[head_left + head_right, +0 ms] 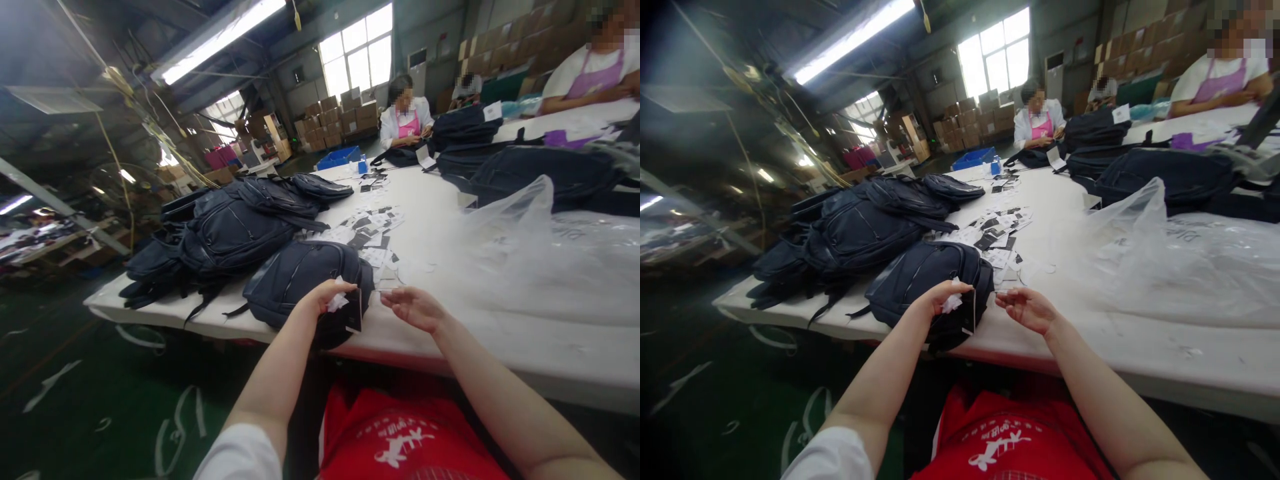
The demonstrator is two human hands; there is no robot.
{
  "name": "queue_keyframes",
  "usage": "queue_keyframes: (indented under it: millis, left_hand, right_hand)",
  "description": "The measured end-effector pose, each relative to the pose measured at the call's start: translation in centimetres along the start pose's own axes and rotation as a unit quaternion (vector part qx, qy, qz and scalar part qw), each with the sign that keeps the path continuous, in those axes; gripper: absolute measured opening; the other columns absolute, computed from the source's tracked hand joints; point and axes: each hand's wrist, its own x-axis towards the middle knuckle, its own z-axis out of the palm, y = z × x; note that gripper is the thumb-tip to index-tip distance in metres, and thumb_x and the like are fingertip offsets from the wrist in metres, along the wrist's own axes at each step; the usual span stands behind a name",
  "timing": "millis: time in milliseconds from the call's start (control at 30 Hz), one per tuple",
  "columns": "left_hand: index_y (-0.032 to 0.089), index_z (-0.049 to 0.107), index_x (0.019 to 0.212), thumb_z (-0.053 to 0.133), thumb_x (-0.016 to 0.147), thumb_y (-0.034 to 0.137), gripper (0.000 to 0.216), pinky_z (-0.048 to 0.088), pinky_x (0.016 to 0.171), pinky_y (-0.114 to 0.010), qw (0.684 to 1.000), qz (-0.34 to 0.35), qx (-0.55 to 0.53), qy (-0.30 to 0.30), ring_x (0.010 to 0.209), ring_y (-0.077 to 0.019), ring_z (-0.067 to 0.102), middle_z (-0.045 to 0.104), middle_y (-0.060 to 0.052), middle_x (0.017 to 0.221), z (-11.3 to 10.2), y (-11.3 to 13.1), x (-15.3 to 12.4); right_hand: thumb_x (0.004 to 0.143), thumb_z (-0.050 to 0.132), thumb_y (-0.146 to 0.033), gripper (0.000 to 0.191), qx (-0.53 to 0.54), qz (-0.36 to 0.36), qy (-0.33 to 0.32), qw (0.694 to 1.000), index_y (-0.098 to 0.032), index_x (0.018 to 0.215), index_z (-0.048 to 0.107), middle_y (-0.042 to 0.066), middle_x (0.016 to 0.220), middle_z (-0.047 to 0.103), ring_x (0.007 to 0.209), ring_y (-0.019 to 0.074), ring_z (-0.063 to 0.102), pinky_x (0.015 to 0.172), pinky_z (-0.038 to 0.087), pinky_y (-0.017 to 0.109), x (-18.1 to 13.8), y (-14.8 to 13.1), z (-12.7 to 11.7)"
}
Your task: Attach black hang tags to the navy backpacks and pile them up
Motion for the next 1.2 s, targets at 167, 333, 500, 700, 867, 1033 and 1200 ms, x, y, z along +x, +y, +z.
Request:
queue_keyframes:
  millis: [167,333,500,700,867,1033,1200]
  left_hand:
    - [0.010,0.069,0.094,0.084,0.054,0.037,0.051,0.050,0.059,-0.025,0.999,0.027,0.042,-0.017,0.062,-0.0143,0.063,0.068,-0.007,0.078,0.1,-0.4,0.4]
    - [0.014,0.073,0.083,0.081,0.058,0.032,0.032,0.046,0.060,-0.022,0.990,0.064,0.124,0.020,0.064,-0.0129,0.059,0.068,-0.002,0.072,0.8,-0.6,0.7]
    - [0.017,0.073,0.067,0.086,0.050,0.029,0.025,0.045,0.065,-0.021,0.973,0.082,0.209,0.055,0.069,-0.0142,0.059,0.065,0.001,0.062,1.0,0.0,0.9]
    - [0.012,0.074,0.079,0.083,0.059,0.032,0.030,0.044,0.055,-0.022,0.972,0.079,0.190,0.111,0.057,-0.0116,0.054,0.064,0.000,0.063,1.5,-0.4,1.0]
    - [0.010,0.073,0.081,0.082,0.063,0.029,0.028,0.045,0.054,-0.022,0.975,0.073,0.157,0.139,0.056,-0.0109,0.055,0.065,-0.002,0.067,2.2,-1.3,1.2]
    - [0.011,0.072,0.084,0.078,0.068,0.032,0.026,0.046,0.056,-0.021,0.967,0.075,0.180,0.162,0.061,-0.0125,0.060,0.067,-0.003,0.072,3.3,-1.4,1.0]
    - [0.016,0.072,0.090,0.072,0.074,0.028,0.020,0.049,0.078,-0.025,0.940,0.113,0.253,0.199,0.086,-0.0200,0.065,0.070,-0.006,0.086,3.8,-0.9,-2.7]
  right_hand:
    - [0.079,0.067,-0.029,0.018,-0.073,-0.098,0.074,0.990,-0.019,0.064,0.064,0.005,0.089,0.071,0.100,0.0203,0.063,0.090,0.047,0.032,-2.4,-0.3,0.9]
    - [0.080,0.063,-0.037,0.023,-0.075,-0.187,0.006,0.980,-0.021,0.064,0.065,-0.006,0.048,0.040,0.051,0.0103,0.047,0.089,0.050,0.035,-2.9,-0.7,3.6]
    - [0.073,0.063,-0.028,0.035,-0.305,-0.192,0.049,0.931,-0.022,0.107,0.070,-0.001,0.085,0.066,0.052,0.0077,0.050,0.057,0.048,0.026,-1.9,-0.8,6.5]
    - [0.074,0.068,-0.041,0.023,-0.680,-0.048,0.050,0.730,-0.020,0.079,0.076,0.002,0.066,0.070,0.053,0.0132,0.058,0.051,0.041,0.025,-3.0,2.3,8.6]
    - [0.069,0.074,-0.046,0.030,-0.710,-0.044,0.161,0.684,-0.018,0.078,0.071,0.007,0.072,0.072,0.067,0.0213,0.066,0.057,0.046,0.028,-3.2,5.7,6.8]
    - [0.074,0.071,-0.049,0.045,-0.417,-0.041,0.142,0.897,-0.019,0.108,0.065,0.008,0.094,0.074,0.084,0.0233,0.070,0.068,0.053,0.031,-0.9,10.0,5.7]
    - [0.072,0.076,-0.039,0.035,-0.182,-0.067,0.171,0.966,-0.018,0.098,0.065,0.006,0.092,0.074,0.075,0.0194,0.070,0.062,0.055,0.028,1.5,11.9,6.5]
